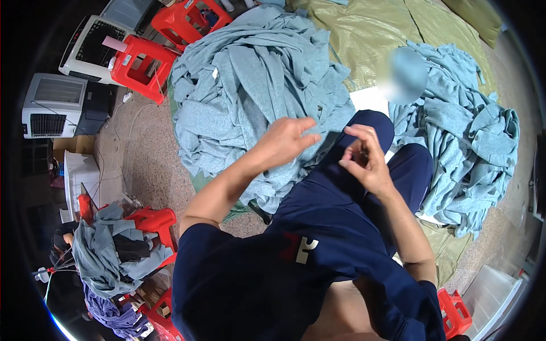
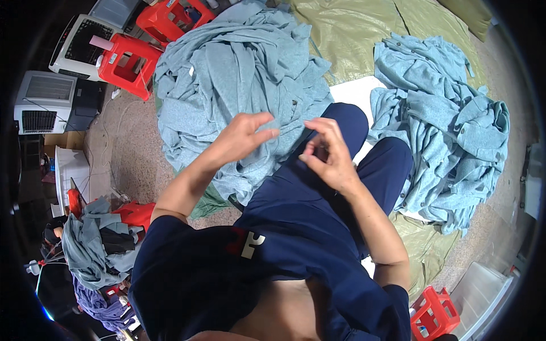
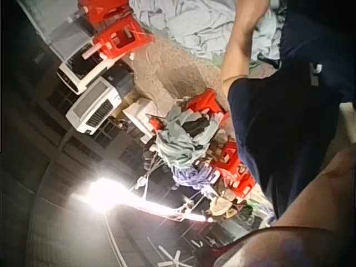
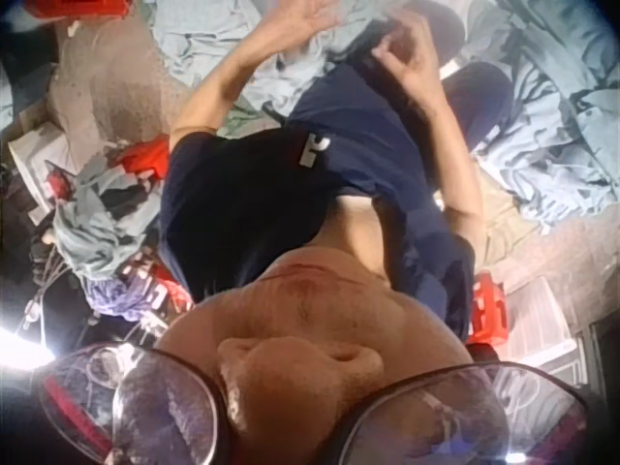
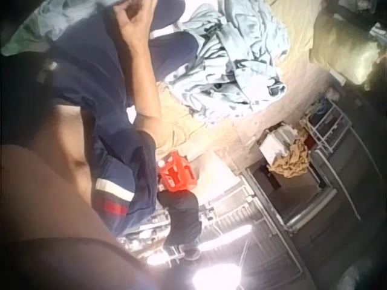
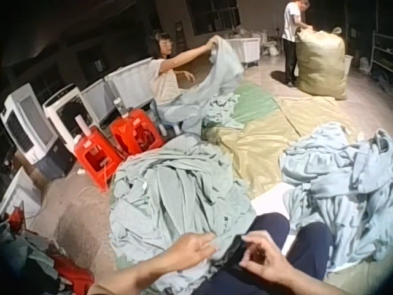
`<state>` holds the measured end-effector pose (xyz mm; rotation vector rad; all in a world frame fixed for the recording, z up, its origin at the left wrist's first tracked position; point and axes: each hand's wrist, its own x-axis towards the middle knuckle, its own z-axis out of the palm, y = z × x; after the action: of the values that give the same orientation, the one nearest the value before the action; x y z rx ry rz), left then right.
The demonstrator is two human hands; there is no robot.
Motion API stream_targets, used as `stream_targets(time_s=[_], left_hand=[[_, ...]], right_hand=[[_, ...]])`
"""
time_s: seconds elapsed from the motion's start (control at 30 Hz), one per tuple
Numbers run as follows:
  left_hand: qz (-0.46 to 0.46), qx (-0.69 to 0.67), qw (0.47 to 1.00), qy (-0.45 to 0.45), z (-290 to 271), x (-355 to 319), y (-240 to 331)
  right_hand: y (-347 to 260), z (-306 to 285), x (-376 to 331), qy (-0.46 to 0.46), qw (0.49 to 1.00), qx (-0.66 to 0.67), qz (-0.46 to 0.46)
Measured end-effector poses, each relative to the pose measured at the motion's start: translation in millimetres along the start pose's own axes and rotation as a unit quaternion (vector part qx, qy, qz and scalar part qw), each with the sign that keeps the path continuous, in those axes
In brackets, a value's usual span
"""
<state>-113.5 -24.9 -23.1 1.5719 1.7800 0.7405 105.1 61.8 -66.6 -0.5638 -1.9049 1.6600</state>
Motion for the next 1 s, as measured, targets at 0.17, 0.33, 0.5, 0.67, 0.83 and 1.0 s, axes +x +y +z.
stream_targets(time_s=[0.17,0.33,0.5,0.67,0.83,1.0], left_hand=[[0.061,-0.203,0.958,-0.194,-4.4,-39.0,68.0],[0.185,-0.099,0.936,-0.284,-19.8,-45.2,73.2],[0.109,0.278,0.909,-0.289,-33.6,-48.2,50.5],[0.028,0.328,0.864,-0.380,-27.5,-46.9,39.3],[0.140,0.254,0.861,-0.417,2.2,-44.8,48.4],[0.247,0.363,0.879,-0.189,29.2,-39.5,48.5]], right_hand=[[-14.5,24.3,7.7,-0.061,0.989,-0.002,-0.138],[-46.6,-2.6,-32.8,-0.067,0.990,0.110,-0.062],[-85.2,-73.7,-95.8,0.037,0.985,0.145,-0.083],[-117.5,-179.9,-196.6,0.266,0.955,-0.027,-0.127],[-57.8,-279.6,-238.0,0.317,0.947,0.058,-0.019],[25.3,-349.9,-286.0,0.542,0.825,0.158,0.014]])
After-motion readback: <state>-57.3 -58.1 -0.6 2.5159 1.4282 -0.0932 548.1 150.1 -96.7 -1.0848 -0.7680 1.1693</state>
